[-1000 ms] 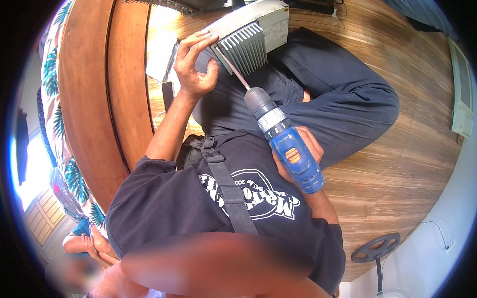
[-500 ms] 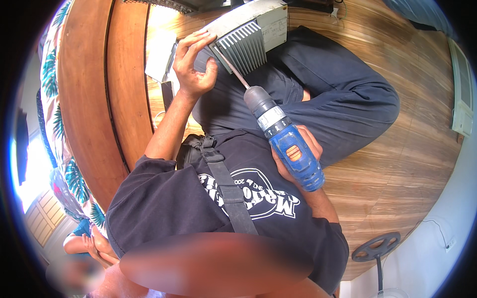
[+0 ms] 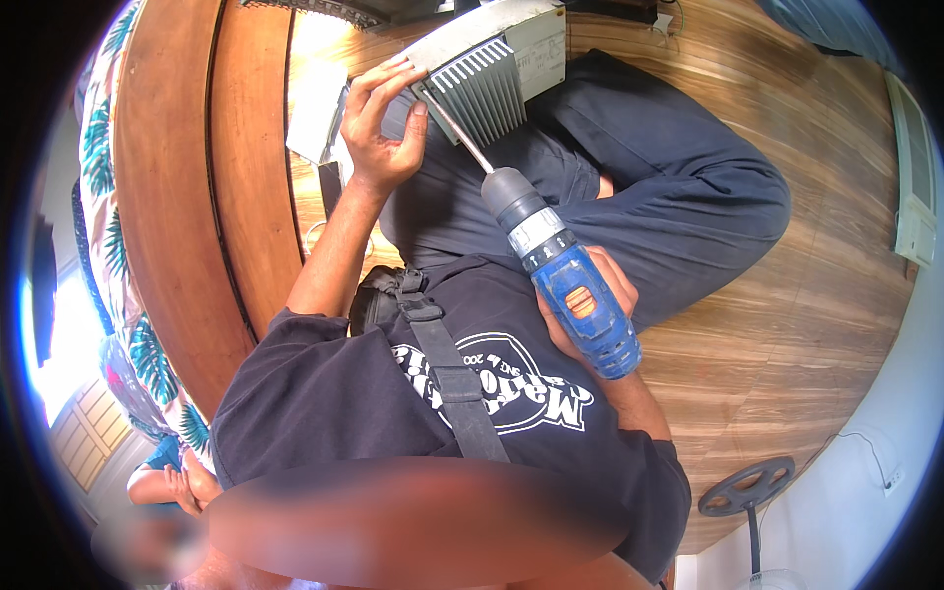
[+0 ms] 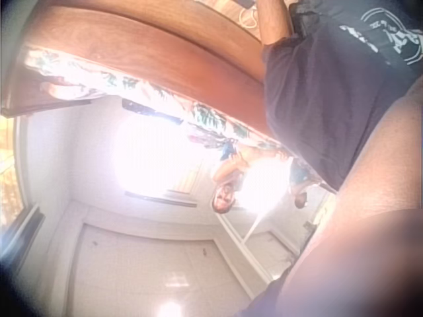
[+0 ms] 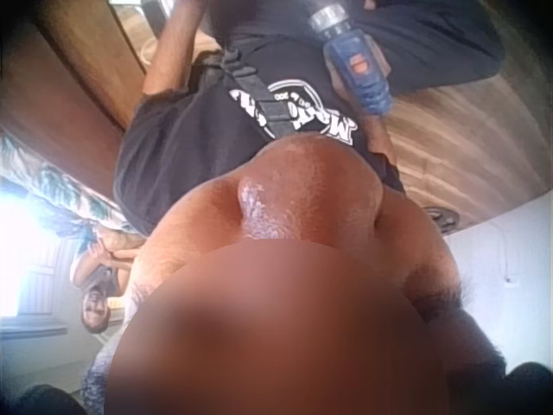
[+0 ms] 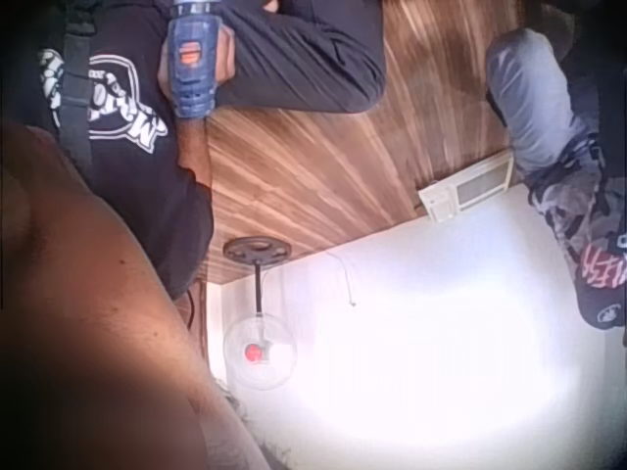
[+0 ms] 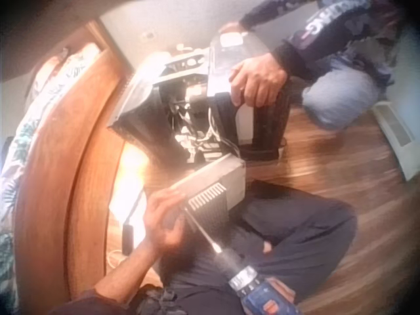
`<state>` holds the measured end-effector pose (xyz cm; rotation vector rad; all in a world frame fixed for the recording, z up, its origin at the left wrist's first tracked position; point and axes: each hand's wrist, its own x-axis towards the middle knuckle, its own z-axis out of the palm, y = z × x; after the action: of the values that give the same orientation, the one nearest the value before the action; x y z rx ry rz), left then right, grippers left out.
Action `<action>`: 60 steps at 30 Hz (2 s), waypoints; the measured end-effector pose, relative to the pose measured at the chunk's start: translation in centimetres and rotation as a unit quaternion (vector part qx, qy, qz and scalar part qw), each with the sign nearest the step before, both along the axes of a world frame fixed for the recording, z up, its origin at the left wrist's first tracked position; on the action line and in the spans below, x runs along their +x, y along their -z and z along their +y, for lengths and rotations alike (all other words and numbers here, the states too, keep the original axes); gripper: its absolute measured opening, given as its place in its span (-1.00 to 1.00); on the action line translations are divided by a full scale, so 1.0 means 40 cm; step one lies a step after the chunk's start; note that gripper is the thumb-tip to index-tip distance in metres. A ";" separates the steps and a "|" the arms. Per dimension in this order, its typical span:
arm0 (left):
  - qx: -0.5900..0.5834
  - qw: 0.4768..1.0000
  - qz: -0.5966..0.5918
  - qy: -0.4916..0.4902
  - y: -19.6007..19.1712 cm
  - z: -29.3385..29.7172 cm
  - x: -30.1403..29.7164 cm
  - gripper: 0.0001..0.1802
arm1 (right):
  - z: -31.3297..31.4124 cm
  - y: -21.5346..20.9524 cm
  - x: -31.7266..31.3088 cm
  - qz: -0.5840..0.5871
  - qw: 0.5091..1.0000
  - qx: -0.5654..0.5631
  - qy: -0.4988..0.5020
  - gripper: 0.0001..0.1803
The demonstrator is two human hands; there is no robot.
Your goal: The person sits on the floor and uses a cordless drill to remove screws from a metal enclosure and its internal components. They remove the outer casing, then unscrew and detach internal parts including a heat sink and circuit board sections.
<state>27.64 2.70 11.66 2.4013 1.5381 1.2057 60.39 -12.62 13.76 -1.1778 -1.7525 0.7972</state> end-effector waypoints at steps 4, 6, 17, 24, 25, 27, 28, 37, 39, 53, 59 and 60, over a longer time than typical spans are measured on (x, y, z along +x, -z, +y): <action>0.034 0.997 -0.055 0.033 0.025 0.012 -0.005 -0.53 | 0.000 -0.002 0.000 -0.004 1.000 0.003 0.003 -0.67; 0.045 0.997 -0.045 0.041 0.033 0.017 -0.011 -0.54 | -0.001 -0.003 0.000 0.004 1.000 -0.007 0.005 -0.67; 0.036 0.998 0.039 0.018 0.031 0.014 -0.016 -0.67 | -0.007 0.004 0.006 0.038 0.998 -0.052 0.004 -0.66; 0.056 0.997 0.061 0.003 0.038 0.021 -0.019 -0.71 | -0.020 0.006 0.022 0.020 0.998 -0.053 0.005 -0.65; 0.060 0.996 0.064 0.005 0.038 0.021 -0.018 -0.71 | -0.025 0.009 0.029 0.026 0.999 -0.041 0.016 -0.65; 0.065 0.995 0.073 0.014 0.035 0.020 -0.015 -0.70 | -0.039 0.014 0.046 -0.009 0.999 -0.043 0.022 -0.66; 0.055 0.996 0.075 0.012 0.033 0.020 -0.013 -0.71 | -0.048 0.016 0.052 0.017 0.997 -0.059 0.036 -0.67; 0.014 1.000 0.011 0.010 0.049 0.014 0.004 -0.73 | 0.013 0.009 0.090 0.509 0.758 -0.322 0.249 -0.73; 0.017 1.000 -0.010 0.006 0.059 0.016 0.012 -0.75 | 0.071 0.025 0.110 0.527 0.736 -0.334 0.263 -0.75; 0.008 1.000 -0.023 0.012 0.052 0.030 0.041 -0.82 | 0.152 0.048 0.104 0.557 0.707 -0.351 0.258 -0.78; 0.016 1.000 -0.007 0.007 0.038 0.030 0.042 -0.82 | 0.160 0.046 0.105 0.553 0.712 -0.348 0.255 -0.76; 0.017 1.000 -0.004 0.004 0.035 0.030 0.044 -0.81 | 0.161 0.045 0.106 0.552 0.715 -0.347 0.252 -0.75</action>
<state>29.39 3.90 10.25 2.4189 1.5152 1.2493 64.64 -6.18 11.95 -1.1242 -0.0832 1.4415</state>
